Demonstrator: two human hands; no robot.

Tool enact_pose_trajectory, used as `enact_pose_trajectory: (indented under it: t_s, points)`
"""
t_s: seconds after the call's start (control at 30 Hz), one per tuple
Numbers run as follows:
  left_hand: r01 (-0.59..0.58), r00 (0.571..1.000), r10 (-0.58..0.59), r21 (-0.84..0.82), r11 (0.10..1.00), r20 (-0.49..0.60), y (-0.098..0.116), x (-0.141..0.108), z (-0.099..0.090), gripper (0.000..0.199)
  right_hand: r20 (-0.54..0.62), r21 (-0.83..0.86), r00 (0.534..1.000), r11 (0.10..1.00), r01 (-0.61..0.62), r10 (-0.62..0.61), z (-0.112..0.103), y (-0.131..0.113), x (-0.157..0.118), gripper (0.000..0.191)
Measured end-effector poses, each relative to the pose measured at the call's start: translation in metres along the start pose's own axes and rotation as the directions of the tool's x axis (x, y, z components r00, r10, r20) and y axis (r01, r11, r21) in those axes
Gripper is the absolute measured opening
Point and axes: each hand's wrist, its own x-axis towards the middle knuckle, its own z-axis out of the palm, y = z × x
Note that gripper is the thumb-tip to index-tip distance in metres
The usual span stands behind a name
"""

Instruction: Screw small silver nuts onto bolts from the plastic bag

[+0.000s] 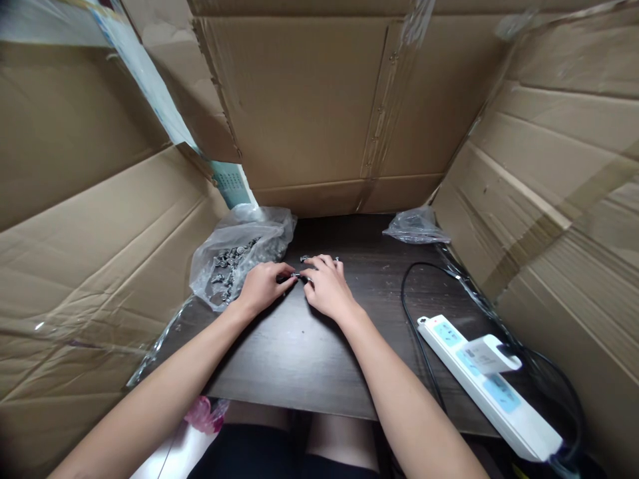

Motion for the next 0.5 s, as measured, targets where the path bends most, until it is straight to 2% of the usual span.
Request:
enact_pose_trajectory:
  t_s: [0.07,0.13,0.23,0.3,0.37,0.5]
  points:
    - [-0.012,1.000,0.012,0.038,0.999,0.004,0.0005,0.0002,0.0004,0.011,-0.037,0.001,0.999,1.000,0.010,-0.010,-0.0012,0.0004,0.0009,0.025]
    - [-0.022,1.000,0.021,0.074,0.997,0.014,0.0013,0.0002,0.0002,0.013,-0.059,-0.002,0.998,1.000,0.008,-0.008,-0.0010,-0.0005,0.0011,0.027]
    - [-0.029,0.999,0.027,0.101,0.994,0.022,0.0022,-0.0001,-0.0006,0.015,-0.020,-0.023,1.000,1.000,-0.016,0.015,0.0011,-0.0034,-0.0001,0.051]
    - [-0.029,1.000,0.027,0.100,0.995,0.016,0.0024,-0.0003,-0.0010,0.015,0.047,-0.060,0.998,0.998,-0.027,0.030,0.0014,-0.0048,-0.0012,0.057]
    - [-0.025,1.000,0.024,0.090,0.996,0.012,0.0023,-0.0002,-0.0009,0.014,0.076,-0.099,0.997,0.995,-0.014,0.021,-0.0007,-0.0051,-0.0021,0.053]
    - [-0.009,1.000,0.008,0.066,0.998,0.022,0.0020,0.0005,-0.0006,0.013,0.012,-0.123,1.000,0.992,0.023,-0.022,-0.0077,-0.0032,-0.0017,0.031]
